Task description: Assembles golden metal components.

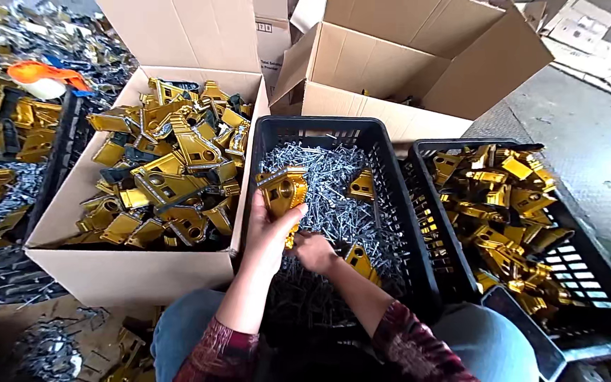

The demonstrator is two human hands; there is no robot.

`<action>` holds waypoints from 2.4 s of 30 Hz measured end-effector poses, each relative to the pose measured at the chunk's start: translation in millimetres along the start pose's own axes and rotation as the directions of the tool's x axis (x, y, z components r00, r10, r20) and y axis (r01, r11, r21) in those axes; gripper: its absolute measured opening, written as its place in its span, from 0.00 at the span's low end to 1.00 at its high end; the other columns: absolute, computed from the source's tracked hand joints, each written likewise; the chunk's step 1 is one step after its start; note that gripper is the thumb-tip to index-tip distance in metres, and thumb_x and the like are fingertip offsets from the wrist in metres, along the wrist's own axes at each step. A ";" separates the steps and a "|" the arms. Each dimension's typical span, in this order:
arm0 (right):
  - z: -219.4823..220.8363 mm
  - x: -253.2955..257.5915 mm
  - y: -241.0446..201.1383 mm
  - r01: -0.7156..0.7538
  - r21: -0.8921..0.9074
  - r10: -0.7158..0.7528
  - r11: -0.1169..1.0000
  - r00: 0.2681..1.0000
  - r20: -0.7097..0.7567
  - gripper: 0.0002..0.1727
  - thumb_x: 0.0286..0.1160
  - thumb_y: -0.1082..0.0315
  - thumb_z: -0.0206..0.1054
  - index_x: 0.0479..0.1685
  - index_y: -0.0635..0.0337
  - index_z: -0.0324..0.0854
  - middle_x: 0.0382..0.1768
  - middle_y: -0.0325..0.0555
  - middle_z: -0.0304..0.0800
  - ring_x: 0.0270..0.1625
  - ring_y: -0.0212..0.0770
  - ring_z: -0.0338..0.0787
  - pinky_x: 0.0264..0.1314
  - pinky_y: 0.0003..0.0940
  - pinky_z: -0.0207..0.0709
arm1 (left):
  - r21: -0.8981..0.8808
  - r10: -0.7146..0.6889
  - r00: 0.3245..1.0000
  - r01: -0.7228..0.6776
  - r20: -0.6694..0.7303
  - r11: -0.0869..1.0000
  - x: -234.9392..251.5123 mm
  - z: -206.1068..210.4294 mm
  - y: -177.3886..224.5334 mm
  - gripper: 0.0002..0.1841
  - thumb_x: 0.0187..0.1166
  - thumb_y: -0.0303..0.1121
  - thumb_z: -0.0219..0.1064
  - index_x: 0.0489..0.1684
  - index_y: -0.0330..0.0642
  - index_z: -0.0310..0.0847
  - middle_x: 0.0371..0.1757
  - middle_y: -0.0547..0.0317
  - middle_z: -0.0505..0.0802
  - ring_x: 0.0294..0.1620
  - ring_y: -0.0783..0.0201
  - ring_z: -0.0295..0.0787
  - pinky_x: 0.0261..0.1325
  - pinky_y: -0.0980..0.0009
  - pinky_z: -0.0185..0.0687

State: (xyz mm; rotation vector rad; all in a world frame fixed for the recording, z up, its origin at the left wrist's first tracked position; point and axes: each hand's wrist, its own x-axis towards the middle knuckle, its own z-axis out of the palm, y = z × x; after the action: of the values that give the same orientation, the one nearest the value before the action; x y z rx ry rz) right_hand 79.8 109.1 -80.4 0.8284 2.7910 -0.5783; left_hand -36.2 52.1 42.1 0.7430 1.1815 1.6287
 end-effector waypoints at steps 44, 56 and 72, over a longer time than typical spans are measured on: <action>-54.2 -101.7 25.5 0.270 0.700 0.314 0.661 0.748 -0.585 0.36 0.49 0.61 0.91 0.61 0.66 0.83 0.54 0.46 0.95 0.57 0.34 0.95 0.63 0.34 0.92 | 0.510 -0.441 0.830 0.231 0.340 0.828 -11.3 -4.5 -43.6 0.62 0.48 0.20 0.76 0.92 0.41 0.34 0.73 0.48 0.80 0.67 0.65 0.86 0.65 0.67 0.88; -68.6 -34.7 168.6 -0.746 0.364 0.823 0.557 0.554 -0.125 0.39 0.74 0.56 0.76 0.83 0.62 0.66 0.69 0.71 0.81 0.69 0.72 0.84 0.65 0.73 0.77 | 0.937 -0.743 0.572 -0.184 0.348 0.296 -20.8 21.8 -72.3 0.47 0.58 0.22 0.81 0.85 0.45 0.59 0.62 0.37 0.88 0.63 0.36 0.87 0.62 0.35 0.81; -48.0 -16.7 187.5 -0.744 0.428 0.857 0.513 0.470 -0.212 0.27 0.67 0.54 0.80 0.63 0.59 0.87 0.72 0.64 0.81 0.76 0.69 0.77 0.68 0.71 0.75 | 0.849 -0.307 0.804 -0.413 0.510 0.328 -2.3 24.2 -53.9 0.29 0.74 0.45 0.74 0.78 0.57 0.78 0.76 0.55 0.84 0.78 0.52 0.78 0.77 0.45 0.71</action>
State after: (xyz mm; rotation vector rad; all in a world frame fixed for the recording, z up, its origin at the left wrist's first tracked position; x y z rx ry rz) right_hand 195.1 265.1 -91.4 2.3917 2.1342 -0.6463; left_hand 4.1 62.5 0.1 1.9282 1.5594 0.3818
